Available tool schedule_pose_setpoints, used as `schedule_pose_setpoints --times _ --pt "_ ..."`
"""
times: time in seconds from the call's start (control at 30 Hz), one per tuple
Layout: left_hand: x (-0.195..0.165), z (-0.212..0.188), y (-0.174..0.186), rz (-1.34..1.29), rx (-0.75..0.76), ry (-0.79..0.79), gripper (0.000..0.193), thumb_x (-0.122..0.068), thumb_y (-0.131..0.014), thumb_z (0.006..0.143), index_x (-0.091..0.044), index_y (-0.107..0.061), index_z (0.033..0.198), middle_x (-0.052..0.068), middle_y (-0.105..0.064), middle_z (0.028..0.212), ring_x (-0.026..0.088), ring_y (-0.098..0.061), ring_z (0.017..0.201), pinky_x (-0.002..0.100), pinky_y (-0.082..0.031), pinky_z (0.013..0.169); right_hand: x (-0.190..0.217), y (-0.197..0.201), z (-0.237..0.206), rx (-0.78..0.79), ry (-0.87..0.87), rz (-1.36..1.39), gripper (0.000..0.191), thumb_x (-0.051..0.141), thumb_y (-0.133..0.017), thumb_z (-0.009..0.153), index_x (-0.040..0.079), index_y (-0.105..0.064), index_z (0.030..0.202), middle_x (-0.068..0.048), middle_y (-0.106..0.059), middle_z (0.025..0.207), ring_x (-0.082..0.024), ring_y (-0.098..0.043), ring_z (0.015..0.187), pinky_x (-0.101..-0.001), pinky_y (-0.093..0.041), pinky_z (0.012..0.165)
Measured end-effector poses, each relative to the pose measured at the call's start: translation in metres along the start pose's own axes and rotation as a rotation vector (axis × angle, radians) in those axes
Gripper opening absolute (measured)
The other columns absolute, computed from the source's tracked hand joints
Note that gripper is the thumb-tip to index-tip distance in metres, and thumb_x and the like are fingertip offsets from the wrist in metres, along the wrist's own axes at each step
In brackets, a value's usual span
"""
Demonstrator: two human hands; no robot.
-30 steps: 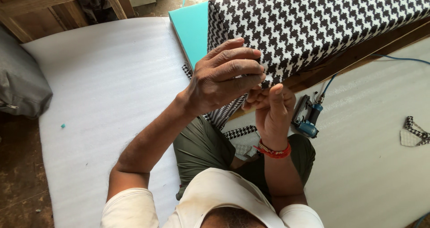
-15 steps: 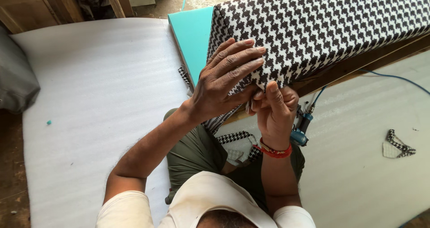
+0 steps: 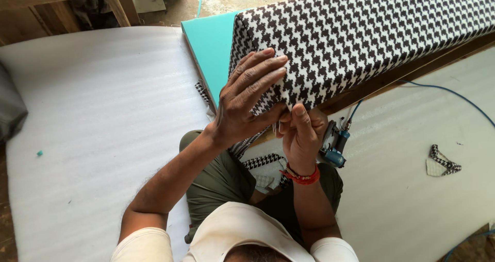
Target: The person sits on the floor and uses a pneumatic staple gun to attach patterned fabric to a wooden furniture frame. They repeatedly pull the fabric taut with one hand and staple it to the frame with the other, working along the edge of the frame.
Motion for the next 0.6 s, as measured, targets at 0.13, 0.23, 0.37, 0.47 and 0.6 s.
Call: schedule_pose_setpoints --times 0.13,0.23,0.37,0.47,0.6 --pt "-0.002 0.002 0.005 0.002 0.008 0.013 0.055 -0.022 -0.084 0.094 -0.011 -0.06 0.141 0.008 -0.059 0.149 0.029 -0.05 0.149 0.05 -0.038 0.132 -0.001 0.001 0.0 -0.015 0.028 -0.022 0.033 0.022 -0.065 0.107 0.001 -0.069 0.083 -0.01 -0.068 0.073 -0.013 -0.062 0.059 -0.029 -0.05 0.047" --pt "-0.002 0.005 0.009 -0.041 -0.001 0.011 0.053 -0.023 -0.084 0.092 -0.013 -0.061 0.139 0.006 -0.061 0.147 0.028 -0.05 0.148 0.05 -0.038 0.131 -0.002 -0.003 0.0 0.038 0.053 0.002 0.033 0.022 -0.065 0.109 0.0 -0.072 0.086 -0.008 -0.067 0.07 -0.012 -0.062 0.056 -0.029 -0.05 0.048" --pt "-0.001 0.012 0.014 -0.095 0.038 -0.01 0.047 -0.026 -0.082 0.093 -0.014 -0.064 0.135 0.005 -0.063 0.145 0.028 -0.052 0.146 0.052 -0.038 0.131 -0.006 0.0 0.0 -0.019 0.009 0.105 0.023 0.021 -0.066 0.105 0.002 -0.072 0.093 -0.012 -0.07 0.079 -0.013 -0.061 0.056 -0.0312 -0.052 0.047" --pt "-0.002 0.017 0.014 -0.081 0.081 -0.044 0.039 -0.027 -0.079 0.094 -0.015 -0.068 0.13 0.006 -0.065 0.142 0.03 -0.053 0.144 0.054 -0.036 0.13 -0.004 -0.005 -0.001 0.059 0.064 -0.02 0.033 0.024 -0.062 0.111 0.001 -0.073 0.09 -0.009 -0.07 0.073 -0.01 -0.058 0.052 -0.0266 -0.05 0.046" --pt "-0.007 0.022 0.013 -0.059 0.135 -0.097 0.025 -0.028 -0.078 0.094 -0.02 -0.076 0.118 0.004 -0.069 0.135 0.029 -0.058 0.137 0.053 -0.031 0.129 -0.004 -0.004 -0.001 0.077 0.077 0.027 0.031 0.021 -0.06 0.111 0.001 -0.073 0.091 -0.008 -0.069 0.072 -0.01 -0.058 0.05 -0.0266 -0.05 0.045"
Point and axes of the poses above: each hand's wrist, its own z-axis towards the middle knuckle, its own y-axis out of the back of the hand, x = y × z, the point moved 6 cm from there along z, towards the middle knuckle
